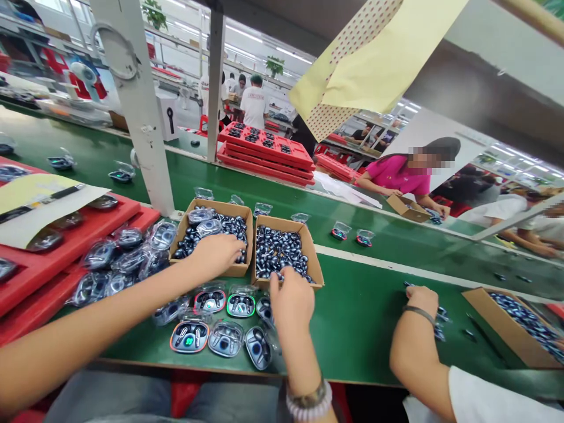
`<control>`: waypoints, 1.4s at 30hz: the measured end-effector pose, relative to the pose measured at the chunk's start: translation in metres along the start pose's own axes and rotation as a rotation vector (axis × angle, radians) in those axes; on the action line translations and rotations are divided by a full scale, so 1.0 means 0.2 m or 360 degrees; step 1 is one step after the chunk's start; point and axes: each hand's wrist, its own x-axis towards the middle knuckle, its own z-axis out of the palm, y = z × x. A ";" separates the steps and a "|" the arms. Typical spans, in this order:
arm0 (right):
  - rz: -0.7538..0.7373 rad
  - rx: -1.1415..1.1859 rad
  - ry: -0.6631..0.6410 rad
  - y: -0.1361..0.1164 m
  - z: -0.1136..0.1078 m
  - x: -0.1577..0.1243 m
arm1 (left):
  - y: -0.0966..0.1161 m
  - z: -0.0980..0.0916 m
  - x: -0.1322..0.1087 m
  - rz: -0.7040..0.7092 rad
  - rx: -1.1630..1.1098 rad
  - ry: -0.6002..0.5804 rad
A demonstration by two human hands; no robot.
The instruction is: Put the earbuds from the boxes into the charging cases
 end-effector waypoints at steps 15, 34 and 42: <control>-0.0218 0.0008 -0.0281 0.15 0.21 0.41 | -0.19 0.10 0.18 -0.0131 -0.0164 -0.0280; -0.0040 0.0929 0.0240 -0.01 0.03 -0.49 | 0.05 -0.06 -0.42 -0.0179 -0.1586 -0.0103; -0.0313 0.1122 0.0291 -0.09 0.24 -0.77 | 0.21 0.11 -0.77 -0.0116 -0.1409 -0.0081</control>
